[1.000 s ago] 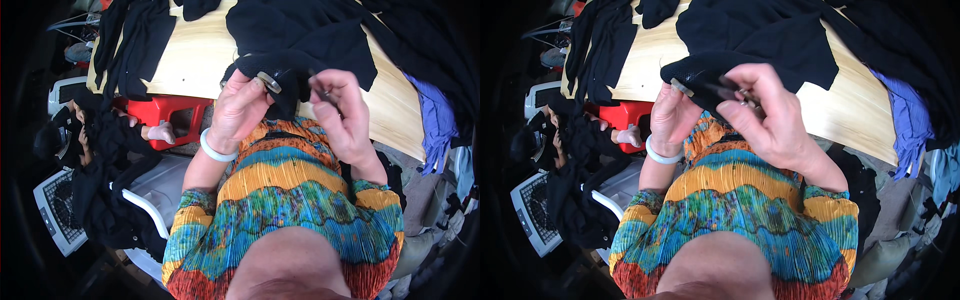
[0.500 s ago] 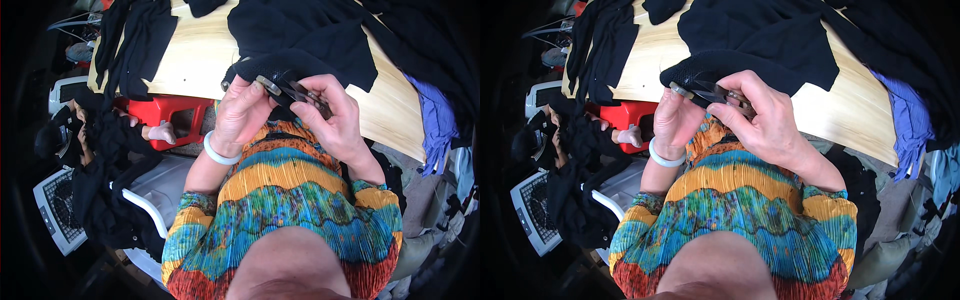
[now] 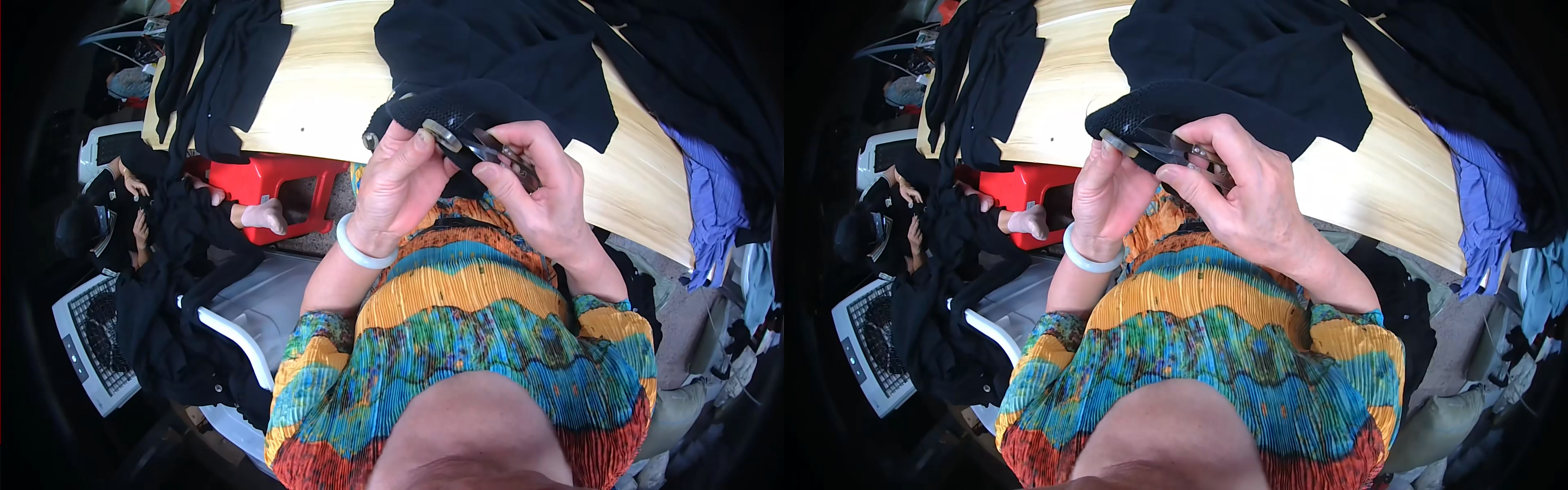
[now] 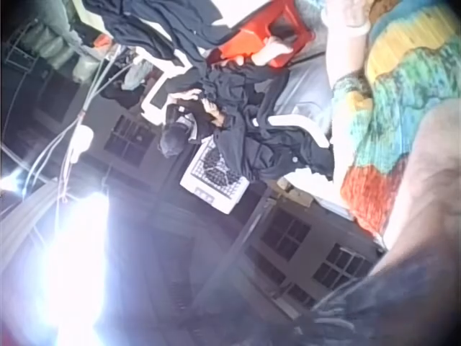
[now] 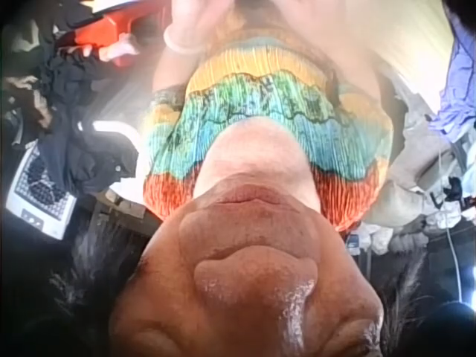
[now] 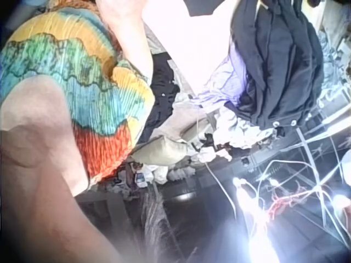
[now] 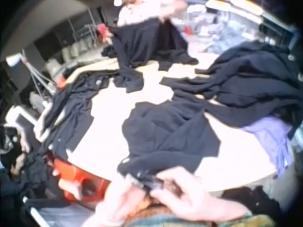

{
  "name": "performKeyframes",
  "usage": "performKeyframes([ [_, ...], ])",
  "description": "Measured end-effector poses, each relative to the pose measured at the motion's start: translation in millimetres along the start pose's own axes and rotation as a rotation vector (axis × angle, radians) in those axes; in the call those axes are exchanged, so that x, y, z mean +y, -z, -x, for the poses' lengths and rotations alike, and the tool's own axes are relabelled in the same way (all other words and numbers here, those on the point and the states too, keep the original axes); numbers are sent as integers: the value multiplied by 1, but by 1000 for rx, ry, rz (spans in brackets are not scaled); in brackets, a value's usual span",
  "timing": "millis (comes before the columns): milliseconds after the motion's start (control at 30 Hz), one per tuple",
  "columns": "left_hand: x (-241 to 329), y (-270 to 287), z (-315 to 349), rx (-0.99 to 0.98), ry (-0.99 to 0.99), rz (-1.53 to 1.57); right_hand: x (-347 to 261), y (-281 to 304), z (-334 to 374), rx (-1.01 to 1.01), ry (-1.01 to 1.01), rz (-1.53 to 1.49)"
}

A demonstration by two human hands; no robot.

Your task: Trimming loose threads around buttons on black garments using small snips.

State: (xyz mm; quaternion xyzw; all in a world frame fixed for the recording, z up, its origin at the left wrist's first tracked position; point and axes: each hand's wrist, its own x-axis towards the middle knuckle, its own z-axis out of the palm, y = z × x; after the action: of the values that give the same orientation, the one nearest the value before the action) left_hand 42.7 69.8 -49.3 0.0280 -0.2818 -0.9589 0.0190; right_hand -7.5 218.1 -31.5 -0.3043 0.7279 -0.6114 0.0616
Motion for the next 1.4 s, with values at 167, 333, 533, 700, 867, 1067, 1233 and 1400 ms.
performKeyframes([
  [167, -2, 5, -1, -2, 21, 2, 2, 0, 0, 17, 1, -11],
  [333, -3, 5, 0, 0, 40, 13, 1, -1, -3, 30, 27, 5],
  [533, -3, 3, 0, 21, 55, 6, 4, -2, -5, 28, 43, 13],
  [700, -3, 3, 0, 24, 82, 21, 5, -1, -6, 49, 28, -70],
  [867, 3, 7, 0, 25, 118, 102, 8, 13, -25, 286, -66, -403],
  [1067, 7, 4, -1, 50, 192, 131, 1, 1, -25, 11, 161, -43],
  [1233, 11, 2, -2, 43, 191, 52, 25, 12, -41, 261, 169, 24],
  [1400, 19, 3, -4, 92, 198, 75, 43, 50, -40, 455, 120, -61],
])
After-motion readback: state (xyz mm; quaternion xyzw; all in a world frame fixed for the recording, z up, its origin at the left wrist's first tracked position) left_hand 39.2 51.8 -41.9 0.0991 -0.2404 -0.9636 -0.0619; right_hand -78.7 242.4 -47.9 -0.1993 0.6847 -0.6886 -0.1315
